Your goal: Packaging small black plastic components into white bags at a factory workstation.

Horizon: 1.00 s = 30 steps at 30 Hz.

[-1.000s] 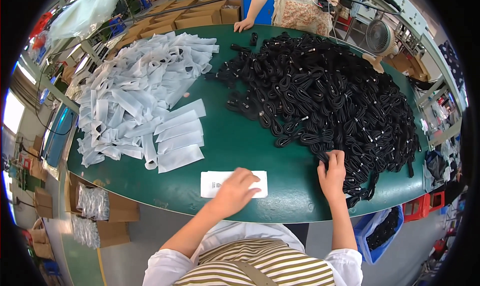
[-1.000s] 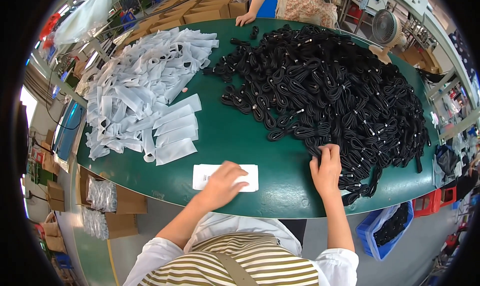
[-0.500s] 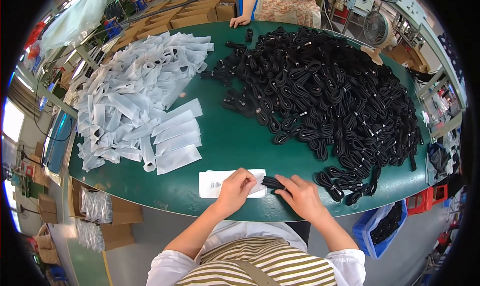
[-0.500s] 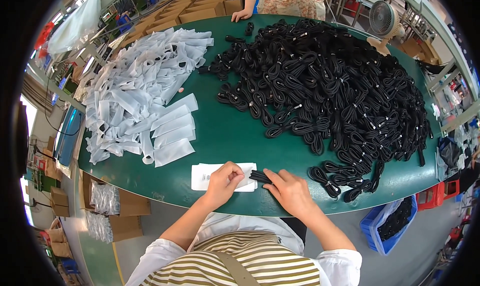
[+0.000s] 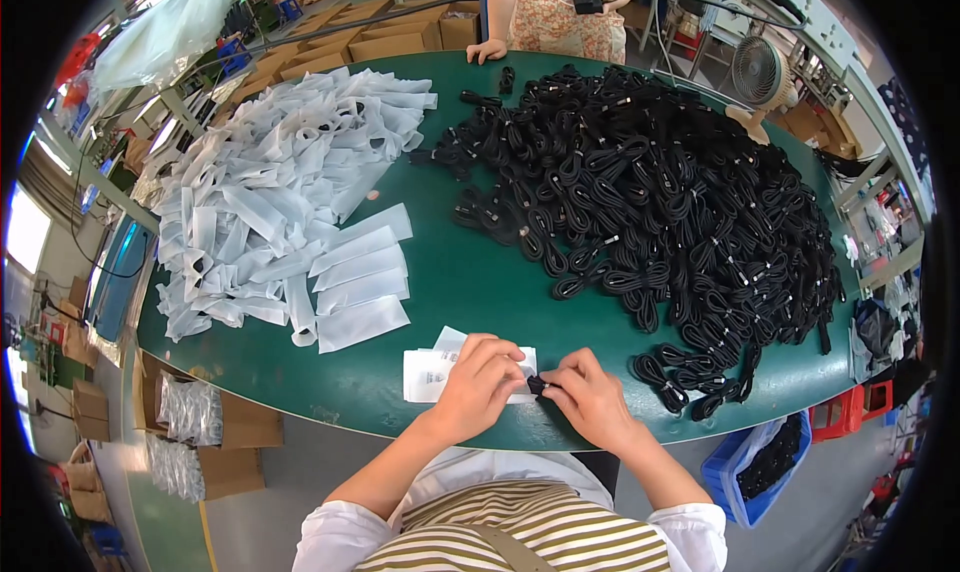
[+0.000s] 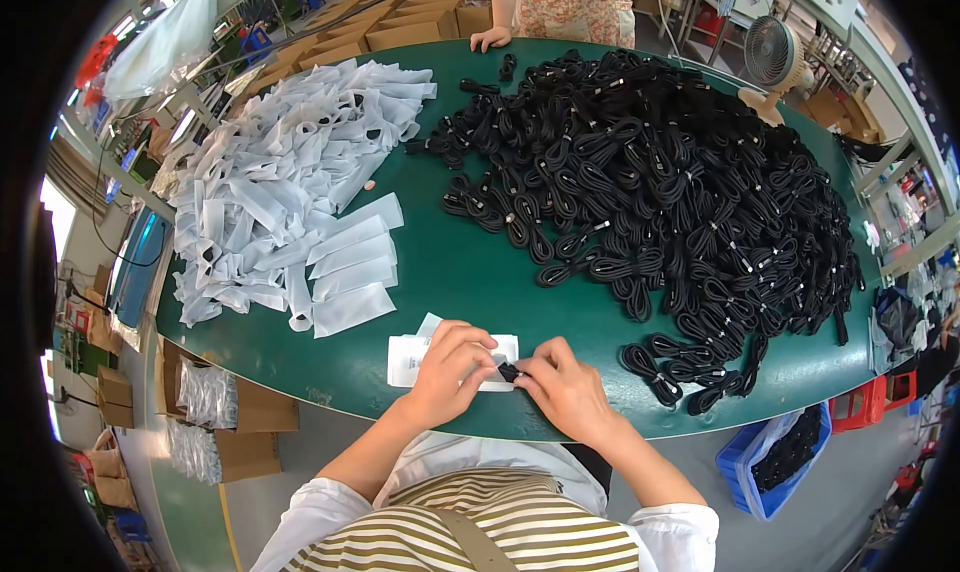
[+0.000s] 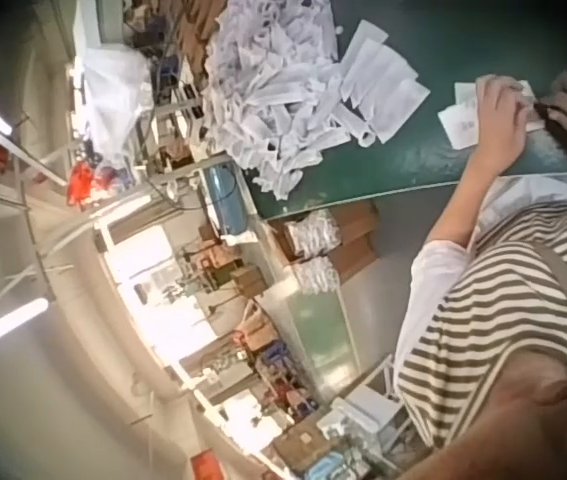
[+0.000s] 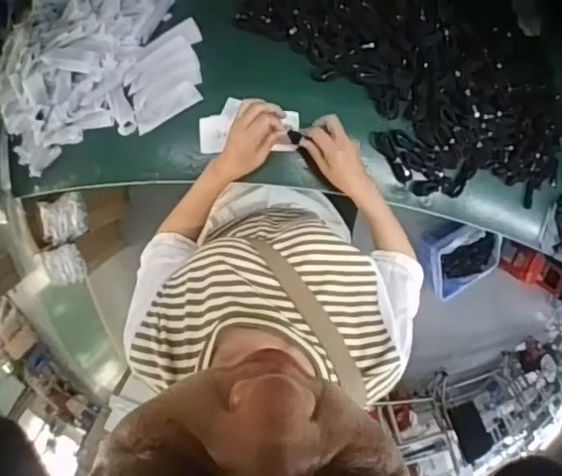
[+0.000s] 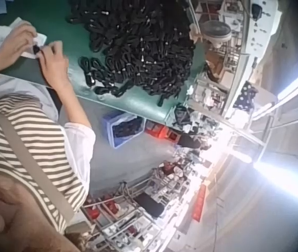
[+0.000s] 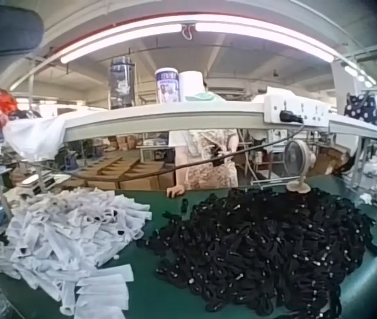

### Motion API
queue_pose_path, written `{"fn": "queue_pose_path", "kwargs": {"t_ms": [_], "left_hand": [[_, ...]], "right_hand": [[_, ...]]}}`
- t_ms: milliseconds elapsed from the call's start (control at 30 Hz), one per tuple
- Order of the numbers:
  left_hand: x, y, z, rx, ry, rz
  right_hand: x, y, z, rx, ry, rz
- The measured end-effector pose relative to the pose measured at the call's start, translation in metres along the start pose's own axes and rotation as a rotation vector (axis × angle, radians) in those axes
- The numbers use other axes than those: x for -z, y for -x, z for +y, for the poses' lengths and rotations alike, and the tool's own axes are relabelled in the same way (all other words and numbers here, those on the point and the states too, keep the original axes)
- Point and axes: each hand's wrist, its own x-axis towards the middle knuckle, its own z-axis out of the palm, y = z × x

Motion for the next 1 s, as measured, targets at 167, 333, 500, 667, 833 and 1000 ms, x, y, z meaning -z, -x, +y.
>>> {"fn": "queue_pose_path", "kwargs": {"t_ms": [167, 333, 500, 667, 833, 1000], "left_hand": [[0.013, -0.009, 0.004, 0.118, 0.054, 0.020], [0.023, -0.021, 0.013, 0.205, 0.232, -0.009], [0.028, -0.027, 0.011, 0.357, 0.686, 0.053], [0.039, -0.029, -0.005, 0.134, 0.441, -0.115], [0.037, -0.026, 0.001, 0.357, 0.720, -0.178], [0.045, -0.029, 0.003, 0.502, 0.949, -0.106]], "right_hand": [[0.013, -0.013, -0.004, 0.347, 0.130, 0.024], [0.007, -0.025, -0.010, 0.388, -0.031, 0.167], [0.000, -0.036, -0.012, 0.297, -0.257, 0.356], [0.009, -0.036, -0.024, 0.572, -0.264, 0.026], [-0.019, -0.030, -0.016, 0.334, -0.351, 0.254], [-0.007, -0.048, -0.049, 0.301, -0.319, 0.371]]}}
